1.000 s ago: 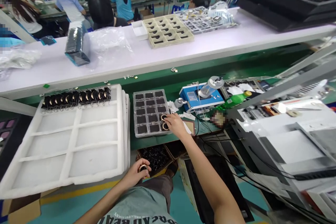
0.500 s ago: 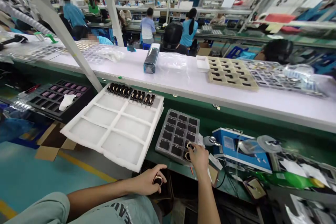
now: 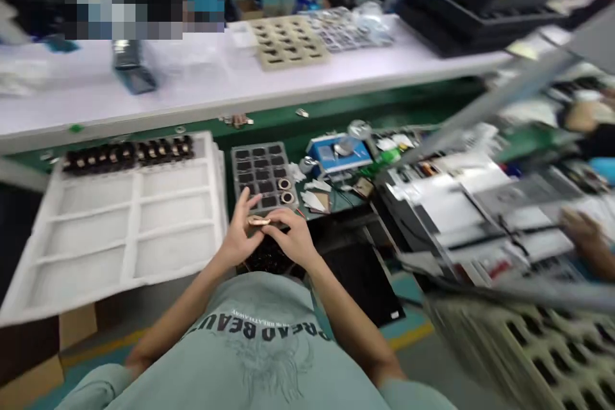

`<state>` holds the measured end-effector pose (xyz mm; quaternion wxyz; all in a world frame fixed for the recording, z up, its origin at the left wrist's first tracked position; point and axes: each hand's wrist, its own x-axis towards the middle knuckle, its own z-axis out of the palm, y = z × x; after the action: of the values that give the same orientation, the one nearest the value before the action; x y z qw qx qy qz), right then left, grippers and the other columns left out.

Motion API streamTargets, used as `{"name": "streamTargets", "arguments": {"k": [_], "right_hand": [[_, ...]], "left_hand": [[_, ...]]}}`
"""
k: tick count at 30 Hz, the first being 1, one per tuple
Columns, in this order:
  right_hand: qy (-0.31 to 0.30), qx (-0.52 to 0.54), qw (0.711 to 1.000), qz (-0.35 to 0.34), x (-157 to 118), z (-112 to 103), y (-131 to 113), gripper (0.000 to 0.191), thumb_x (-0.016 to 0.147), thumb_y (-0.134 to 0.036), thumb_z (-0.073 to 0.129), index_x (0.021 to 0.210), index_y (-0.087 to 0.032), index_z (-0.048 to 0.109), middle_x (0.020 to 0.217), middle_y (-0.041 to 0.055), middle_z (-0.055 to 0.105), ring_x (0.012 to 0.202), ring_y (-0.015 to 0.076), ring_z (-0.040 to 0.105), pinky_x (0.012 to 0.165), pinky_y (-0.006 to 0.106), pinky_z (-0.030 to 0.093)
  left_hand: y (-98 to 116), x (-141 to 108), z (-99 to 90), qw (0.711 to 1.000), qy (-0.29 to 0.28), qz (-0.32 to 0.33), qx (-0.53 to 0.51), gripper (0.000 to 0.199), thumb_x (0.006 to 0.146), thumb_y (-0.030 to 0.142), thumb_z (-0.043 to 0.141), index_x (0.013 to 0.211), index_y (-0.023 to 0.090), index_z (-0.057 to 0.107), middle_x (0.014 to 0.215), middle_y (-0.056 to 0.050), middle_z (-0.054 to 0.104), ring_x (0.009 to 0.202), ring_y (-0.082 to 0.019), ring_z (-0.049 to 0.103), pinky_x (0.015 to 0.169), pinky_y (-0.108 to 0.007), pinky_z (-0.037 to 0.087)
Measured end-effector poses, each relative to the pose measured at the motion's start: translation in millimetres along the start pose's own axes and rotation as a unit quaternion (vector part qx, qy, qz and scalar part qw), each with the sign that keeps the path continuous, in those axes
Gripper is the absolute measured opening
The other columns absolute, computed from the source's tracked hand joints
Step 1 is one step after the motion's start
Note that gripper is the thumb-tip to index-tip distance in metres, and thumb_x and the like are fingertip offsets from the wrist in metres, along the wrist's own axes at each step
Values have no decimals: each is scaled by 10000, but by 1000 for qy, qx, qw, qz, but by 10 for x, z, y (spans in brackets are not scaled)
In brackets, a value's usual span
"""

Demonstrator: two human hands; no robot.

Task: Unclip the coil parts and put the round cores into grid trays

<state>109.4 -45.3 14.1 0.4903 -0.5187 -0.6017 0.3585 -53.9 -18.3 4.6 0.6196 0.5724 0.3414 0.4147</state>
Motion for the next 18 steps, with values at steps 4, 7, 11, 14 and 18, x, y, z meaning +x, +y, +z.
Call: {"name": "streamTargets", "arguments": {"k": [4, 7, 11, 14, 18], "right_hand": [[124, -109, 986, -31, -161, -178, 139, 88, 910, -284, 666, 904, -253, 748, 933, 50, 713, 933, 220, 614, 881, 405, 514], [137, -169, 976, -27, -341, -207, 288, 125, 927, -239, 631, 905, -263, 751, 972, 56, 713, 971, 235, 575, 900, 432, 506], [147, -173, 974, 3, -643, -280, 488, 159, 916, -248, 639, 1041, -271, 735, 1113, 65, 700, 1040, 249, 553, 941, 457, 492], [198, -129, 968, 89, -936, -409, 767, 228, 918, -291, 651, 1136, -257, 710, 1102, 74, 698, 1032, 236, 584, 927, 423, 504], [190, -104, 930, 295, -1346, -655, 1510, 235, 896, -334, 688, 1093, -210, 722, 1031, 85, 720, 977, 233, 637, 887, 382, 510]], "left_hand": [[-63, 126, 297, 946, -27, -191, -261, 638, 836, 278, 728, 1426, 231, 491, 1338, -124, 593, 1002, -193, 668, 882, -353, 551], [-221, 207, 506, 915, -5, -259, -310, 411, 878, 328, 687, 1249, 160, 635, 1056, -71, 686, 877, -142, 671, 802, -270, 555], [-462, 305, 769, 916, 23, -313, -251, 348, 833, 274, 734, 1139, 118, 680, 952, -62, 699, 815, -118, 673, 759, -208, 539], [-631, 307, 942, 907, 17, -362, -212, 350, 815, 278, 739, 1130, 143, 670, 992, -95, 716, 830, -174, 698, 752, -277, 559], [-986, 264, 1171, 875, 33, -452, -168, 425, 863, 479, 660, 1103, 128, 670, 1048, -164, 717, 930, -266, 715, 713, -319, 567]]}}
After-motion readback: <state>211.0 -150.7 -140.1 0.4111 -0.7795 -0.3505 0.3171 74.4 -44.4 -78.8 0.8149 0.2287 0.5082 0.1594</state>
